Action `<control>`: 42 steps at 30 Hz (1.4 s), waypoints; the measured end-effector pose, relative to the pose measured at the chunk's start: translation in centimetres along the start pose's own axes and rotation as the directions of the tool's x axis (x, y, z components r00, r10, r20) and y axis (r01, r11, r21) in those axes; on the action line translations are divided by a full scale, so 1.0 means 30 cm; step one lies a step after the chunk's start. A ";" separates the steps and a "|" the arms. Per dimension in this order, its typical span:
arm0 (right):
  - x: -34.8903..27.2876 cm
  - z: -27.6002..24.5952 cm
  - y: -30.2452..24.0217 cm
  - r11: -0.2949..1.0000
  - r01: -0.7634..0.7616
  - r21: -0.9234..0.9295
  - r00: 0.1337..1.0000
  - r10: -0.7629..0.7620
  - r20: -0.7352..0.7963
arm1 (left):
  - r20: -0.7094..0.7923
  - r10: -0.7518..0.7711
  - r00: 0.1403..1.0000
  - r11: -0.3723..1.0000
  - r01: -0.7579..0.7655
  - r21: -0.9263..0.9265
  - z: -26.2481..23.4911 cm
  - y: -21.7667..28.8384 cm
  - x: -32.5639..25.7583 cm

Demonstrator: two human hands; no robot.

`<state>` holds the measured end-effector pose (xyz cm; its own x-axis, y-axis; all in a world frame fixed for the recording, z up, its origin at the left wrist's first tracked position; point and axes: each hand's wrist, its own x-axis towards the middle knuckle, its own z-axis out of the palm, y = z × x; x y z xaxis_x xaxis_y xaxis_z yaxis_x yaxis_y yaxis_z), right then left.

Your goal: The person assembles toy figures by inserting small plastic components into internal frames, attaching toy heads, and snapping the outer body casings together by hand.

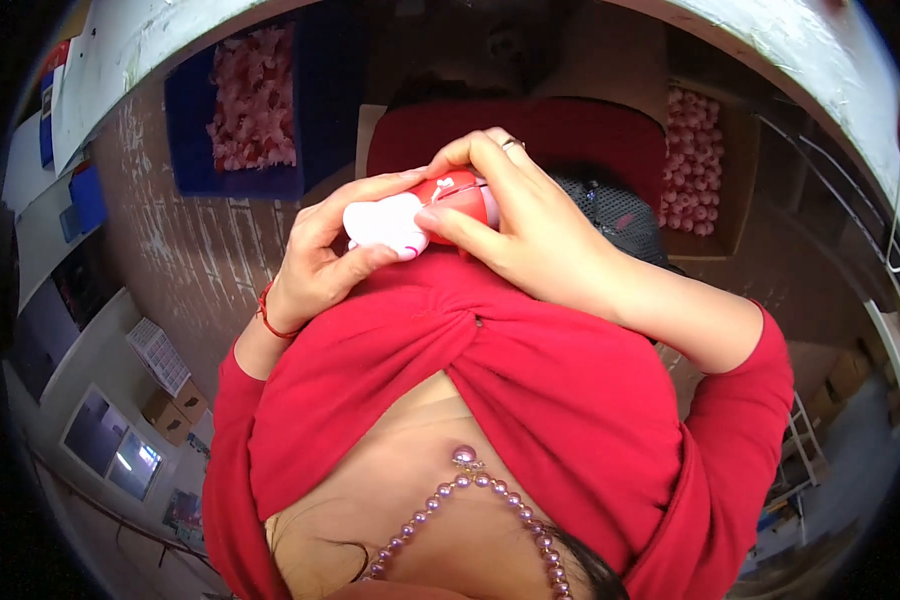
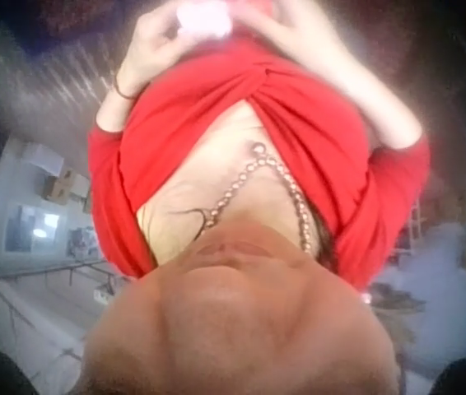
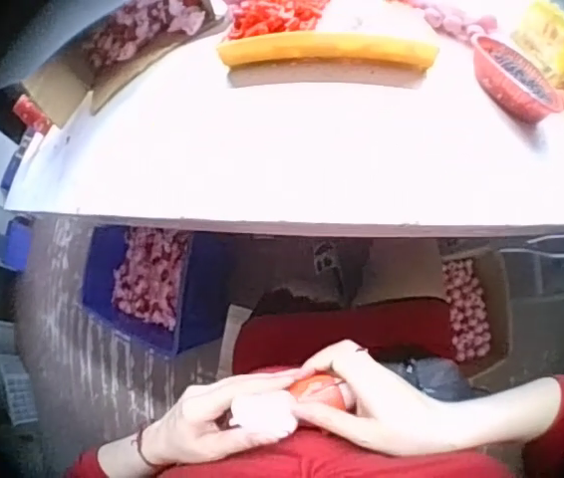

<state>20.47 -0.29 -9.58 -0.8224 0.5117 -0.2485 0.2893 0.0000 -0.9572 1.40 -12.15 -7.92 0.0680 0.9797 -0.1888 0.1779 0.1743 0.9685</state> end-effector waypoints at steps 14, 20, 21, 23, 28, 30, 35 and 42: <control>-0.073 -0.038 0.021 0.993 -0.017 -0.115 0.986 0.036 0.166 | 0.063 0.017 0.998 0.933 -0.038 0.357 0.030 0.049 0.032; -0.084 -0.024 0.061 0.929 0.186 -0.320 0.976 -0.136 0.173 | 0.232 0.048 0.972 0.864 -0.156 0.478 0.052 0.019 0.054; -0.081 -0.025 0.061 0.928 0.198 -0.315 0.972 -0.146 0.183 | 0.231 0.049 0.972 0.866 -0.156 0.475 0.052 0.018 0.054; -0.085 -0.029 0.063 0.926 0.204 -0.316 0.971 -0.149 0.189 | 0.212 0.060 0.975 0.876 -0.153 0.457 0.062 0.018 0.055; -0.077 -0.041 0.054 0.949 0.146 -0.278 0.975 -0.091 0.203 | 0.222 0.055 0.973 0.869 -0.156 0.469 0.060 0.027 0.064; -0.055 -0.048 0.043 0.966 0.129 -0.223 0.982 -0.093 0.165 | 0.206 0.059 0.977 0.869 -0.152 0.472 0.054 0.032 0.071; 0.040 -0.005 0.037 0.906 0.079 -0.416 0.994 -0.042 0.098 | -0.007 0.046 0.999 0.918 -0.040 0.395 0.075 0.013 0.073; 0.082 0.073 0.065 0.855 0.229 -0.466 0.973 -0.190 0.131 | 0.060 -0.062 0.996 0.918 0.033 0.395 0.060 0.016 0.043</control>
<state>17.95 -0.92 -12.39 -0.9191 0.3858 -0.0796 0.2870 0.5174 -0.8062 3.34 -10.98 -8.00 0.1160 0.9593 -0.2576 0.5529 0.1531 0.8191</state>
